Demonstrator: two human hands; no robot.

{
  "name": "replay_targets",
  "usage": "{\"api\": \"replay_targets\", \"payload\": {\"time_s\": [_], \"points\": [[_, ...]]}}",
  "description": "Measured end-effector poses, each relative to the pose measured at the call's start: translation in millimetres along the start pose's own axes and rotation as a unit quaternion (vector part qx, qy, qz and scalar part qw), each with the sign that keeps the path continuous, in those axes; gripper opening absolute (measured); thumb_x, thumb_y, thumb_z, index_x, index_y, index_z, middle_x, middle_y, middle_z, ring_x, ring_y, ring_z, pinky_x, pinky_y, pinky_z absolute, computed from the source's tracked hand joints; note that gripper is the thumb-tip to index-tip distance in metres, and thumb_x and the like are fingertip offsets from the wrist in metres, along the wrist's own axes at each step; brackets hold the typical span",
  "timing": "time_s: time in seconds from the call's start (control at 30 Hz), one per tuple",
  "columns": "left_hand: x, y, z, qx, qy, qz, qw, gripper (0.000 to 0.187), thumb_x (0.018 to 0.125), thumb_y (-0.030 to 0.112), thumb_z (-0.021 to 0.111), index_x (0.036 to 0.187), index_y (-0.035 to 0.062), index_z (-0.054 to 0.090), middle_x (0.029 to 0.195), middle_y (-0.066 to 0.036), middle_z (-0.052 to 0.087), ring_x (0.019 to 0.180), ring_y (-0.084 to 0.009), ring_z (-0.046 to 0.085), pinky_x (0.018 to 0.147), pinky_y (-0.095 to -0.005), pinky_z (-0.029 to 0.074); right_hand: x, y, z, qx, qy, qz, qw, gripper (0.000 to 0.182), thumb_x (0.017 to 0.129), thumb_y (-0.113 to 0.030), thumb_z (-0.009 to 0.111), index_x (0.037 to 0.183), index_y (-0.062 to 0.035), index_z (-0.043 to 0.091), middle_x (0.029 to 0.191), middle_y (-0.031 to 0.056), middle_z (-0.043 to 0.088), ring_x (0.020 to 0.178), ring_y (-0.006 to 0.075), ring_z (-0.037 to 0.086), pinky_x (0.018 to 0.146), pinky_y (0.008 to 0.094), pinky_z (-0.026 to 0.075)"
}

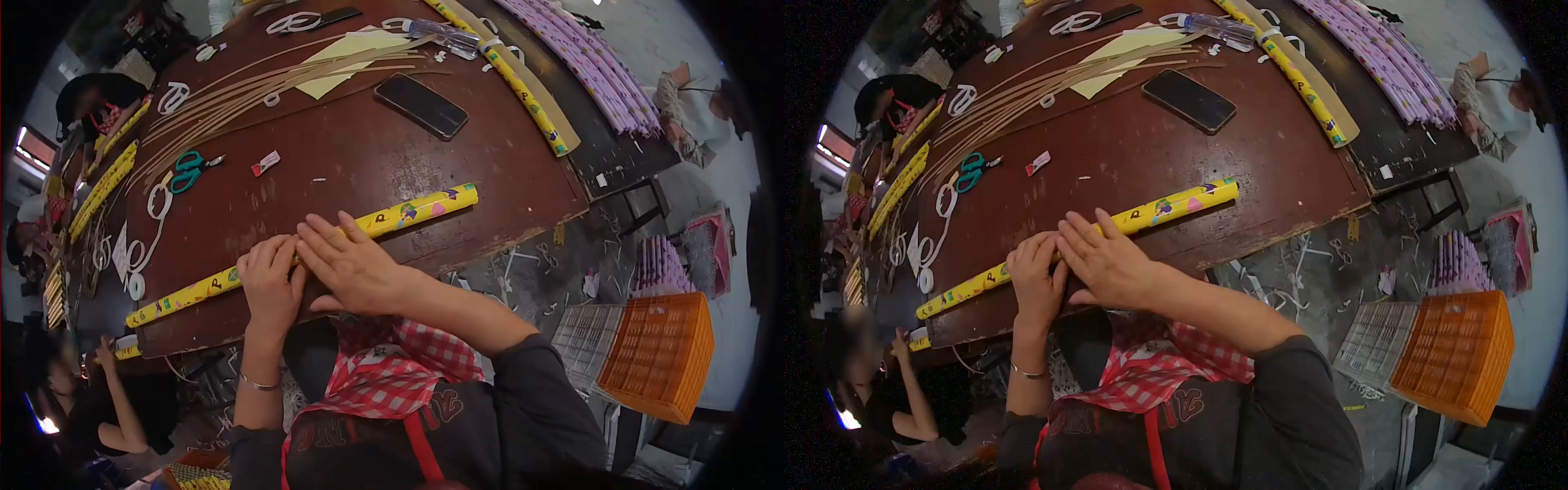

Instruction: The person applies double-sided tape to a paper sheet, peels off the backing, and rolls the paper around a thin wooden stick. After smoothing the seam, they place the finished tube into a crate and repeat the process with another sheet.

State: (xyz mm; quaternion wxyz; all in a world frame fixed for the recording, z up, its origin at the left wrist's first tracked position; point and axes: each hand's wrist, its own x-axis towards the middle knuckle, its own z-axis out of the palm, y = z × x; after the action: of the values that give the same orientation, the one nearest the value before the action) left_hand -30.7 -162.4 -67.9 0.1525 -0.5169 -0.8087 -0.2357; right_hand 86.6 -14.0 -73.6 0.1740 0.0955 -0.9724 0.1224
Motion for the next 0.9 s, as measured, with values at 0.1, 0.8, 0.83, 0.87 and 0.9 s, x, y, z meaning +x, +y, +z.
{"api": "replay_targets", "payload": {"time_s": [0.1, 0.8, 0.83, 0.87, 0.9], "points": [[-2.3, 0.5, 1.5, 0.000, 0.008, 0.004, 1.000, 0.039, 0.075, 0.022, 0.076, 0.111, 0.0096, 0.066, 0.108, -0.005, 0.063, 0.102, -0.0247, 0.058, 0.088, -0.0396, 0.039, -1.4, -1.0, 1.5, -0.016, 0.000, 0.026, 1.000, 0.086, 0.084, -0.058, 0.057, 0.138, 0.0073, 0.041, 0.148, 0.0247, 0.035, 0.142, 0.0388, 0.028, 0.113, 0.0587, 0.020], [-3.9, 3.6, -0.5, -0.016, 0.015, -0.005, 1.000, 0.042, 0.074, 0.021, 0.078, 0.112, 0.0083, 0.066, 0.107, -0.005, 0.063, 0.102, -0.0246, 0.058, 0.090, -0.0402, 0.038, -120.1, 71.9, -70.7, -0.180, -0.043, 0.310, 0.933, 0.081, 0.087, -0.053, 0.058, 0.144, 0.0015, 0.037, 0.153, 0.0183, 0.031, 0.145, 0.0339, 0.024, 0.112, 0.0619, 0.017], [-3.6, 3.5, -0.1, -0.015, 0.017, -0.008, 1.000, 0.042, 0.074, 0.021, 0.078, 0.112, 0.0083, 0.066, 0.107, -0.005, 0.063, 0.102, -0.0246, 0.058, 0.090, -0.0402, 0.038, -121.9, 72.8, -72.8, -0.217, -0.042, 0.326, 0.919, 0.081, 0.087, -0.053, 0.058, 0.144, 0.0016, 0.037, 0.154, 0.0183, 0.031, 0.145, 0.0335, 0.023, 0.112, 0.0620, 0.016], [-3.8, 3.2, 0.7, -0.016, 0.024, -0.003, 1.000, 0.041, 0.074, 0.021, 0.078, 0.112, 0.0083, 0.066, 0.107, -0.005, 0.063, 0.101, -0.0245, 0.058, 0.090, -0.0402, 0.038, -122.3, 73.2, -74.4, -0.253, -0.041, 0.341, 0.905, 0.081, 0.088, -0.053, 0.058, 0.144, 0.0017, 0.037, 0.154, 0.0184, 0.030, 0.146, 0.0332, 0.022, 0.112, 0.0622, 0.015], [-4.1, 2.7, 1.1, -0.016, 0.030, 0.001, 0.999, 0.041, 0.074, 0.021, 0.078, 0.111, 0.0083, 0.066, 0.106, -0.005, 0.063, 0.100, -0.0244, 0.059, 0.089, -0.0401, 0.038, -120.9, 72.5, -75.8, -0.269, -0.039, 0.343, 0.899, 0.081, 0.087, -0.053, 0.058, 0.143, 0.0020, 0.037, 0.154, 0.0187, 0.030, 0.146, 0.0343, 0.020, 0.113, 0.0621, 0.013]]}}
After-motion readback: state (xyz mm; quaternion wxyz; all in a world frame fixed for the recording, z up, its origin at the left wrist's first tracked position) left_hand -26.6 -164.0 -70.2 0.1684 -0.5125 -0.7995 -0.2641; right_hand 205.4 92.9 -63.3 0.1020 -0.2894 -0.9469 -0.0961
